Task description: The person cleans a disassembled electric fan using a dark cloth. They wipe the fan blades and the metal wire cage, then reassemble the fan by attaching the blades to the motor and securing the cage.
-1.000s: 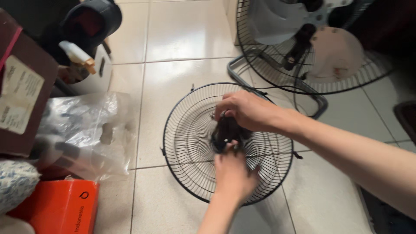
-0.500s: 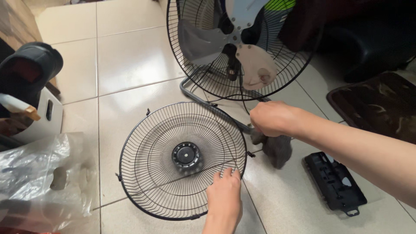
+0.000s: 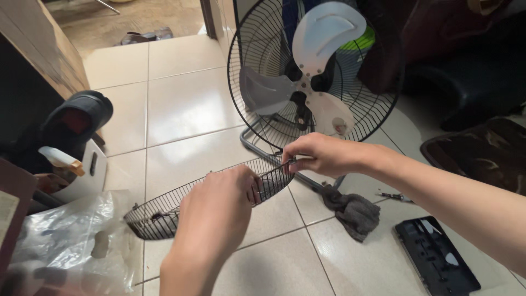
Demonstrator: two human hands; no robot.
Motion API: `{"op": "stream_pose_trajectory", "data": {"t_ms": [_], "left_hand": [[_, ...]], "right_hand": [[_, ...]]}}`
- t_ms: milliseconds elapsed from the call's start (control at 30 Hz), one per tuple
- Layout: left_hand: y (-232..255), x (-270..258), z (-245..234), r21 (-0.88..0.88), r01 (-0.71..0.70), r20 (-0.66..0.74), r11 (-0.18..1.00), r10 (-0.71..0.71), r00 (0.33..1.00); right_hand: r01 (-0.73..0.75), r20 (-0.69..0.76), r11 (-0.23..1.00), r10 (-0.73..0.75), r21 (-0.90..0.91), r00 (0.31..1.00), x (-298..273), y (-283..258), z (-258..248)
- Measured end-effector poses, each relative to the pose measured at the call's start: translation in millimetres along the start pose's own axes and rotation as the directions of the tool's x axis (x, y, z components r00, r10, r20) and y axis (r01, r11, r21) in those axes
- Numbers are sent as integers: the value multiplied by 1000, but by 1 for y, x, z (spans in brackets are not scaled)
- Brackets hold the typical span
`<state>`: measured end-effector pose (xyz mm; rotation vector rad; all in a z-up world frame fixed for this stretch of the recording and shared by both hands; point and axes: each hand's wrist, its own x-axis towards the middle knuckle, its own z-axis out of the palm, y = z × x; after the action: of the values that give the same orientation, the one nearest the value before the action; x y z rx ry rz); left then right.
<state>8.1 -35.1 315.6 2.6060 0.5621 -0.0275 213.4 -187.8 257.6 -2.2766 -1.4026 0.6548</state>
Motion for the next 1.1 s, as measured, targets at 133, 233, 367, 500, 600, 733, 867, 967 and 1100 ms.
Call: {"op": "stream_pose_trajectory", "data": {"t_ms": [133, 233, 367, 500, 600, 733, 867, 967, 1100], "left_hand": [[-4, 14, -8, 16, -69, -6, 997, 70, 998], [-11, 33, 11, 87, -190, -17, 978, 192, 981], [-3, 45, 45, 302, -350, -37, 887, 378, 925], [6, 57, 31, 379, -387, -82, 841, 447, 891], [10, 67, -1, 360, -357, -36, 862, 396, 918], [14, 73, -42, 277, -335, -108, 901, 376, 920], [12, 87, -77, 52, -293, -8, 955, 294, 956], [10, 107, -90, -175, -247, 64, 953, 261, 963], [-1, 138, -103, -337, -197, 59, 921, 229, 972]], "right_hand": [[-23, 0, 991, 24, 135, 1000, 12, 0, -1], [18, 10, 993, -20, 113, 1000, 19, 17, 8], [-154, 129, 986, 146, 56, 981, 16, 33, 30], [-167, 142, 981, 152, 100, 978, 7, 31, 45], [-197, 89, 971, 187, 136, 978, 9, 32, 33], [-40, 20, 916, 34, 400, 999, 12, 34, 7], [93, -60, 801, -72, 591, 996, 0, 24, -23], [58, -127, 756, 34, 652, 991, -16, 9, -47], [23, -217, 778, 147, 628, 965, -42, -2, -77]]}}
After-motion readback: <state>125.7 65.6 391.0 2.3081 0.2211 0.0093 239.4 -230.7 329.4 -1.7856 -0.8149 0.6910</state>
